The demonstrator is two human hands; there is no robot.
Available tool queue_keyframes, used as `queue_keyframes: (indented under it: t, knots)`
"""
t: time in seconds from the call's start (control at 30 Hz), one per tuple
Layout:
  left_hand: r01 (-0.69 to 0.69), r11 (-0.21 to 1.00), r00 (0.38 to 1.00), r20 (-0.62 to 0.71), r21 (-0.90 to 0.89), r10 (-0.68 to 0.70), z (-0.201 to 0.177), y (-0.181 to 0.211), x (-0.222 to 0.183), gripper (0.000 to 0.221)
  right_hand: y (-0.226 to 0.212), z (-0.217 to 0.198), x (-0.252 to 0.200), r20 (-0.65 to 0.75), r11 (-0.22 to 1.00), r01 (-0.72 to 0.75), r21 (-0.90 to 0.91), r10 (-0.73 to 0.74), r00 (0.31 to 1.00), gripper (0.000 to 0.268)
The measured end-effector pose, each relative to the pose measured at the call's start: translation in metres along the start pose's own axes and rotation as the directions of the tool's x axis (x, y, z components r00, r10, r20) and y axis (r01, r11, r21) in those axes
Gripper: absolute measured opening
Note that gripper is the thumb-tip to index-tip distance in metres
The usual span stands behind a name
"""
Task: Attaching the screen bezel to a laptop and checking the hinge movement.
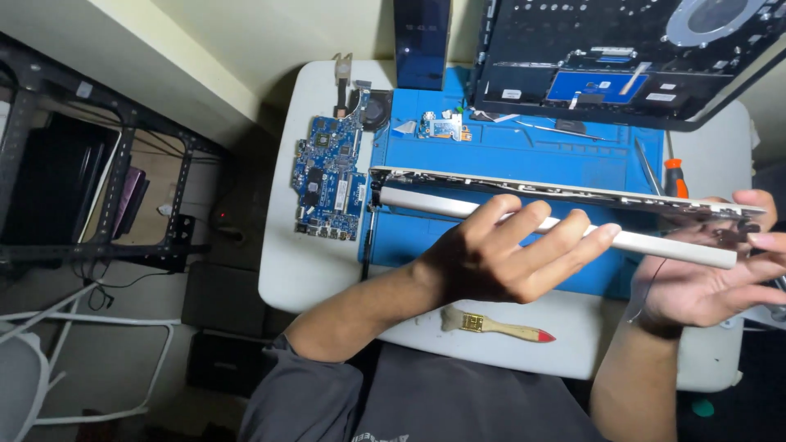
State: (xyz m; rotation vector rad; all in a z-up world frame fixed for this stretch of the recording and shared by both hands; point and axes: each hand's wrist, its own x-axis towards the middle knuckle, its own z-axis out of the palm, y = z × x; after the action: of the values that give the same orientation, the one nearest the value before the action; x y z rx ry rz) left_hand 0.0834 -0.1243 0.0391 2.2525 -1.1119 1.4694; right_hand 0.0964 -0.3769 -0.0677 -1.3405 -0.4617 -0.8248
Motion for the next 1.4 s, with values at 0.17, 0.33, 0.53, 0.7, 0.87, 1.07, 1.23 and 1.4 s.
queue_keyframes:
  t: [0.17,0.33,0.53,0.7,0.87,1.07,1.23,1.4]
  knots:
    - [0.040,0.998,0.999,-0.010,-0.052,-0.040,0.007,0.004,-0.002,0.016,0.039,-0.052,-0.027,0.108,0.997,0.029,0.073,-0.037,0.993,0.036]
    - [0.024,0.997,1.000,-0.006,-0.078,-0.024,0.001,0.003,0.002,0.013,0.048,-0.072,-0.040,0.111,0.995,-0.076,0.060,0.069,0.991,0.048]
    - [0.138,0.980,0.983,0.138,-0.143,-0.119,-0.054,-0.020,-0.024,0.049,0.050,-0.071,-0.034,0.189,0.983,-0.125,0.132,0.099,0.977,0.057]
    - [0.731,0.654,0.677,0.085,-0.195,-0.731,-0.087,-0.043,-0.056,0.017,0.074,-0.094,-0.040,-0.071,0.988,-0.032,0.148,0.043,0.997,0.027]
    - [0.717,0.673,0.695,0.118,-0.182,-0.709,-0.087,-0.044,-0.053,0.011,0.064,-0.082,-0.031,-0.007,0.982,-0.153,0.107,0.155,0.988,0.037]
    - [0.712,0.688,0.702,0.107,-0.139,-0.704,-0.080,-0.045,-0.054,0.012,0.050,-0.075,-0.025,-0.018,0.971,-0.234,0.051,0.235,0.972,0.038]
    - [0.705,0.699,0.709,0.108,-0.117,-0.697,-0.079,-0.046,-0.053,0.009,0.051,-0.080,-0.026,-0.069,0.966,-0.248,0.073,0.253,0.965,0.036]
    - [0.689,0.718,0.725,0.086,-0.095,-0.684,-0.076,-0.046,-0.051,0.007,0.036,-0.062,-0.019,0.016,0.971,-0.238,0.003,0.238,0.971,0.043]
